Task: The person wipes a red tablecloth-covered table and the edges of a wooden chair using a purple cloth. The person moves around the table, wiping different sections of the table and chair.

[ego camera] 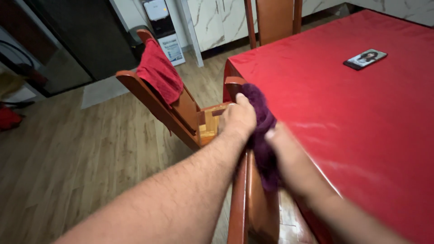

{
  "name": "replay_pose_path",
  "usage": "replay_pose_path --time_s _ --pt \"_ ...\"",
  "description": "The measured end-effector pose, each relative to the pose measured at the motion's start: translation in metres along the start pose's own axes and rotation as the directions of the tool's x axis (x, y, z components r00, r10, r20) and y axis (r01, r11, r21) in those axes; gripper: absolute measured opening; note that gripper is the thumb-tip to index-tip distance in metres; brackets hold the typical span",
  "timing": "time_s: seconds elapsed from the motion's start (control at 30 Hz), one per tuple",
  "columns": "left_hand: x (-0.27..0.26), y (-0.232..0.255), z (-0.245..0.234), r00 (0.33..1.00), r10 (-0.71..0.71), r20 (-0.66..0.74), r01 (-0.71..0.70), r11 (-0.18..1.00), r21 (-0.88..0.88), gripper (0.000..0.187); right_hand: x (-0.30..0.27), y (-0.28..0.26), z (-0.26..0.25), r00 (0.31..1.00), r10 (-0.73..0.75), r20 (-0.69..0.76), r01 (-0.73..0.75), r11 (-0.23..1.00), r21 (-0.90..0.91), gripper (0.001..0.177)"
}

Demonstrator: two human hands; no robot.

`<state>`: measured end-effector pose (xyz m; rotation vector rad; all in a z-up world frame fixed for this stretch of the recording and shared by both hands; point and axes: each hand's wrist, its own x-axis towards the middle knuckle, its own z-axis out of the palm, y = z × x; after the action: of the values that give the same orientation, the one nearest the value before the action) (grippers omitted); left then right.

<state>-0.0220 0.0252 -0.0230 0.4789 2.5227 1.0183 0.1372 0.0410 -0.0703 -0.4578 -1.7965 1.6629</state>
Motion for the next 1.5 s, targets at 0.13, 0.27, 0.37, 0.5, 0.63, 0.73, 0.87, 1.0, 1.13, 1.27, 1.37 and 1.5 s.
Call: replay_pose_path --time_s 0.13,0.27,0.37,0.5,0.63,0.73,0.87,1.0,1.13,1.27,1.37,1.5 --pt "0.003 -0.002 0.000 0.999 0.008 0.031 -0.008 1.000 0.007 0.076 0.037 0.009 0.033 0.986 0.168 0.014 -0.168 0.985 0.047 0.049" --pt "-0.003 0.001 -0.003 0.999 0.017 0.045 -0.017 1.000 0.009 0.076 0.067 0.010 0.026 0.894 0.449 -0.002 -0.446 0.889 0.101 0.046" --pt "-0.001 0.000 -0.003 0.998 0.001 0.060 -0.002 1.000 0.013 0.074 0.029 0.015 0.025 0.990 0.132 -0.054 -0.142 0.947 -0.288 0.048" --pt "0.015 -0.010 0.005 0.975 -0.081 0.205 0.138 0.950 -0.280 0.078 -0.072 0.010 0.024 0.972 -0.229 0.054 0.230 0.880 -0.415 0.051" --pt "0.044 -0.026 0.024 0.977 -0.044 0.208 0.151 0.832 -0.533 0.082 -0.095 -0.007 0.032 0.982 -0.148 0.120 0.189 0.841 -0.507 0.035" --pt "0.063 -0.038 0.024 0.921 0.037 0.387 0.267 0.665 -0.698 0.084 -0.040 -0.010 0.032 0.988 0.152 0.040 -0.115 0.873 -0.474 0.030" --pt "0.063 -0.057 0.009 0.780 0.275 0.562 0.437 0.403 -0.804 0.084 0.030 0.008 0.030 0.949 -0.303 0.086 0.309 0.843 -0.440 0.028" --pt "0.041 -0.051 -0.002 0.797 0.060 0.601 0.486 0.527 -0.698 0.082 0.065 0.013 0.030 0.943 -0.324 0.080 0.310 0.762 -0.569 0.039" --pt "0.041 -0.046 -0.002 0.643 0.288 0.709 0.480 0.570 -0.667 0.070 0.046 0.008 0.025 0.975 -0.211 0.071 0.217 0.820 -0.529 0.039" --pt "0.072 -0.048 0.010 0.473 0.361 0.804 0.483 0.657 -0.579 0.062 -0.026 -0.006 0.037 0.994 -0.107 -0.018 0.077 0.818 -0.570 0.040" --pt "0.098 -0.042 0.033 0.446 0.275 0.852 0.403 0.788 -0.465 0.048 -0.077 -0.034 0.049 0.999 -0.031 -0.030 0.011 0.847 -0.531 0.038" --pt "0.108 -0.040 0.063 0.708 0.195 0.679 0.179 0.880 -0.439 0.041 -0.129 -0.061 0.068 0.995 0.064 -0.073 -0.090 0.902 -0.423 0.038"
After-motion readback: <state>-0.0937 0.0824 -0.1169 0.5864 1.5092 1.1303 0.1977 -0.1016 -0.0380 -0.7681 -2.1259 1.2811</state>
